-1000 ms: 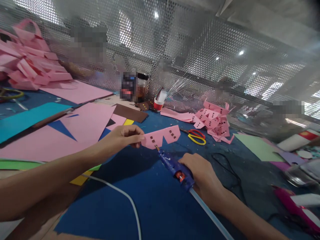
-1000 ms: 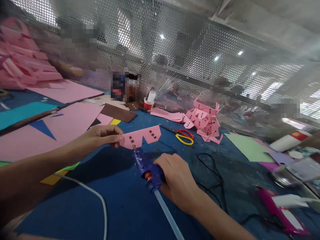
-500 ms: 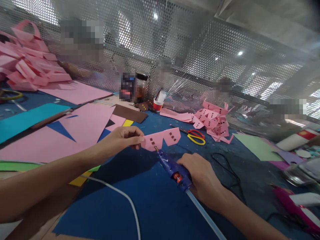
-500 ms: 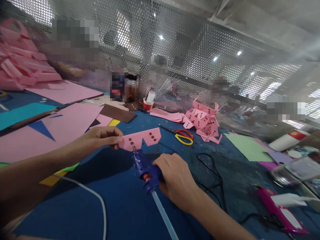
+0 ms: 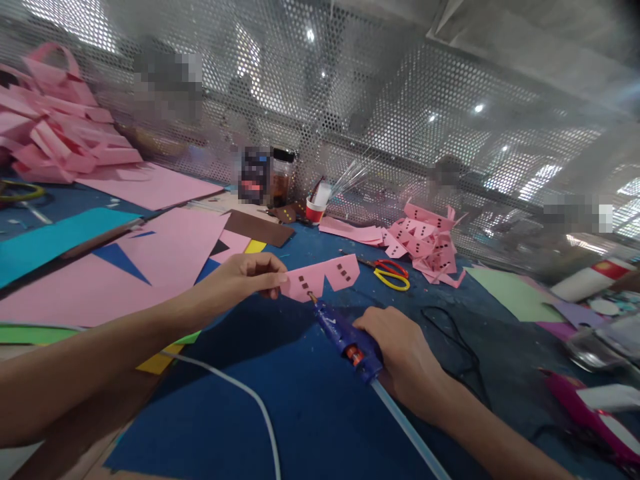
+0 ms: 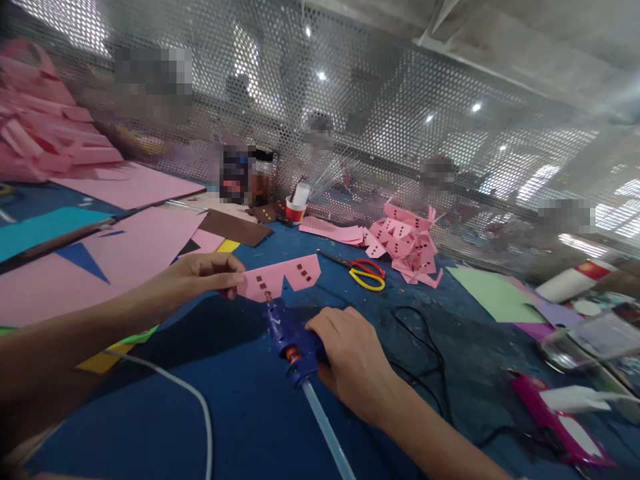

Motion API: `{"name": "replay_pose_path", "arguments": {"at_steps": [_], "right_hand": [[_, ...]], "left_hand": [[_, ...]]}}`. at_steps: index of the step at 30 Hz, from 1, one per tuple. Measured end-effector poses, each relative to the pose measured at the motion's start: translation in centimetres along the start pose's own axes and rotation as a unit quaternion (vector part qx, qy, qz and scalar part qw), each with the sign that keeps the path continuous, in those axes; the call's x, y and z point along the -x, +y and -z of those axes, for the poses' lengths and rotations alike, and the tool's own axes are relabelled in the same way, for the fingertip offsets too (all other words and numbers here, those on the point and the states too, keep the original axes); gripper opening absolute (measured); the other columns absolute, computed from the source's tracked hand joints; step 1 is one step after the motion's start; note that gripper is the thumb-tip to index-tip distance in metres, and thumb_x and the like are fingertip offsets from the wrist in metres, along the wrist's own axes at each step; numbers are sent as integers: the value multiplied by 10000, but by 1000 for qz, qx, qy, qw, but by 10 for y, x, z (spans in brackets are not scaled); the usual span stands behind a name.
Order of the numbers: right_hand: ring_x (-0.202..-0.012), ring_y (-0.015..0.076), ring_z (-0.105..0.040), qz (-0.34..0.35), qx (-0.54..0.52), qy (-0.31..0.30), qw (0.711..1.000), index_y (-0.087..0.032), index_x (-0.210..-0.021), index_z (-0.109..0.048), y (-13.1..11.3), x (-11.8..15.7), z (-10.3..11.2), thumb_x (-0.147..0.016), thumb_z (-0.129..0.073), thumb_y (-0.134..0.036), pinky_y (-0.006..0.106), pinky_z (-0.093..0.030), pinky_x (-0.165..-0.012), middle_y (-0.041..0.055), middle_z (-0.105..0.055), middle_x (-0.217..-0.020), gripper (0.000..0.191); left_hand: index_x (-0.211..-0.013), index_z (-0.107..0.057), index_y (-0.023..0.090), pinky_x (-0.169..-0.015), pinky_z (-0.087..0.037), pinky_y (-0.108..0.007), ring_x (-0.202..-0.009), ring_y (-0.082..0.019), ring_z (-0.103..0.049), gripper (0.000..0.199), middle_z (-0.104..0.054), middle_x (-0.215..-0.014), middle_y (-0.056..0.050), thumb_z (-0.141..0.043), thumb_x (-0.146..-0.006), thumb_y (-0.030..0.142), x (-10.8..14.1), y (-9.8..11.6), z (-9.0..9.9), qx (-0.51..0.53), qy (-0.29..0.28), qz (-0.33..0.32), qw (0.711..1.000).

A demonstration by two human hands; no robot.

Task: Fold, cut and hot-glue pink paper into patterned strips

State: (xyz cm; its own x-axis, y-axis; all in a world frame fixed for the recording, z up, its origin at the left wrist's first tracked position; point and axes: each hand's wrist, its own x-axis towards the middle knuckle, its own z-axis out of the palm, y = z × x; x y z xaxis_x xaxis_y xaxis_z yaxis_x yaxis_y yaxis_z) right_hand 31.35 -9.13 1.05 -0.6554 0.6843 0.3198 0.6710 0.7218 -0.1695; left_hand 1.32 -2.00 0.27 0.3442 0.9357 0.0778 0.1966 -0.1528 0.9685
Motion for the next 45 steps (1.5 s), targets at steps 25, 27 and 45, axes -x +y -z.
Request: {"name": "replay_pose_path", "arguments": {"at_steps": [25, 27, 45], "right_hand": [[-738, 195, -503, -14, 7, 13, 1000, -194, -957, -588, -4, -1, 3, -961, -489, -216, 321, -297, -681, 47, -640, -885, 101], [-735, 195, -502, -11, 6, 14, 1000, -193, -961, -586, -4, -2, 3, -958, -487, -212, 319, -295, -681, 47, -638, -887, 101], [-738, 193, -506, -11, 11, 11, 1000, -189, -971, -584, -4, -2, 2, -935, -500, -195, 320, -305, -678, 49, -632, -889, 92]], "left_hand": [[-820, -669, 185, -675, -454, -262, -693, -135, -580, 220, -641, -740, -6, -682, -853, 402, -1, 4, -1, 6, 0, -4, 1000], [-823, -667, 182, -677, -455, -262, -694, -135, -581, 220, -643, -744, -7, -684, -852, 400, -1, 5, -1, 7, -1, -3, 1000], [-814, -673, 187, -674, -452, -263, -686, -131, -580, 217, -651, -738, -8, -690, -844, 401, 1, 4, 1, 7, -10, -4, 1000]]}}
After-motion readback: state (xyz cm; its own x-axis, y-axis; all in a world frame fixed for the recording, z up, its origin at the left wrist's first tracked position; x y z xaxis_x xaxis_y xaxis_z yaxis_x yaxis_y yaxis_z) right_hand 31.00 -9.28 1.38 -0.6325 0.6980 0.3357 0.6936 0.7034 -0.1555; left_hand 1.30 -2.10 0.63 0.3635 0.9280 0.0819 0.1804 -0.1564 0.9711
